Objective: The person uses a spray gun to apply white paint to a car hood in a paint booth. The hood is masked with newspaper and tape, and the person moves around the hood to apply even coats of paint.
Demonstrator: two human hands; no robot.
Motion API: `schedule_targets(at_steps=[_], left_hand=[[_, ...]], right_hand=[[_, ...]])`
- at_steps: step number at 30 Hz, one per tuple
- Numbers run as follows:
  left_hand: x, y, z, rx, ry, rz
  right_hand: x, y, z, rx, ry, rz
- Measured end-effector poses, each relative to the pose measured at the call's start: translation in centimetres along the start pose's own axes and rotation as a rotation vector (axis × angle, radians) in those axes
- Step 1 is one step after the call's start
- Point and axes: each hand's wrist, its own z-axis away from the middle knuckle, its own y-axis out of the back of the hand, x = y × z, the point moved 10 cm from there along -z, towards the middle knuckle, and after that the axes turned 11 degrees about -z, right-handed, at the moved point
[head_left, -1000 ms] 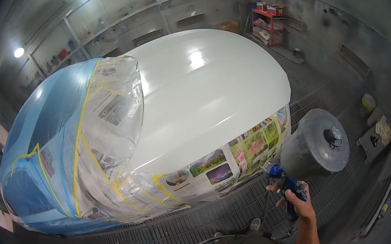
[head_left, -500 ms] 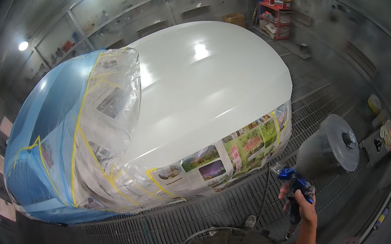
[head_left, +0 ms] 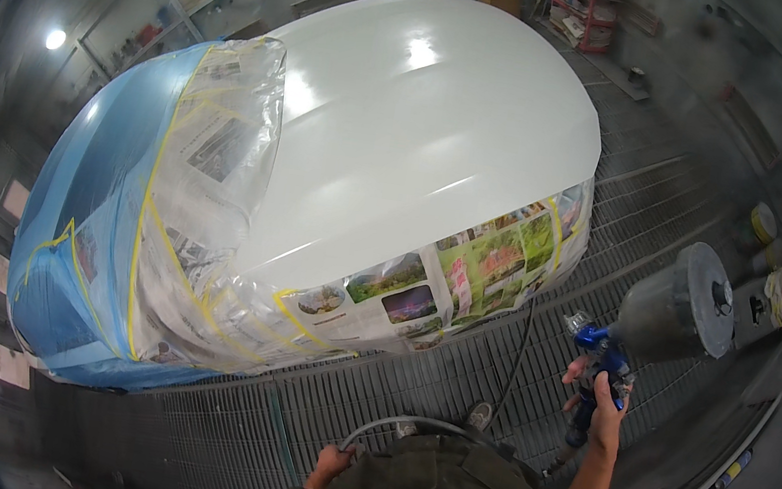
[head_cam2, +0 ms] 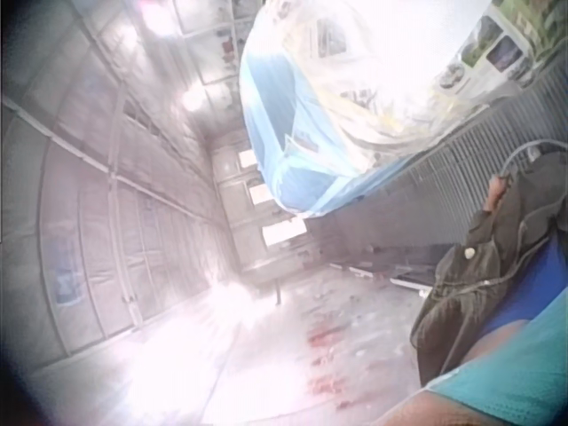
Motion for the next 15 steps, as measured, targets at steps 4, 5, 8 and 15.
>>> schedule_targets(at_steps=[4,5,8,15], left_hand=[[-0.6,0.3,1.1,0.088,-0.010,-0.008],[-1.1,0.0,1.2,0.068,-0.009,0.024],[-3.6,-1.3,0.3,0.066,-0.003,0.026],[-5.8,-1.7,-0.3,0.059,0.024,0.046]], right_hand=[[1.1,-0.7,-0.5,-0.053,-0.027,0.022],[1.4,-1.3,-0.5,-0.060,-0.038,0.024],[2.6,-3.1,-0.4,-0.095,-0.131,0.006],[4.3,-7.5,1.1,-0.232,-0.179,0.050]])
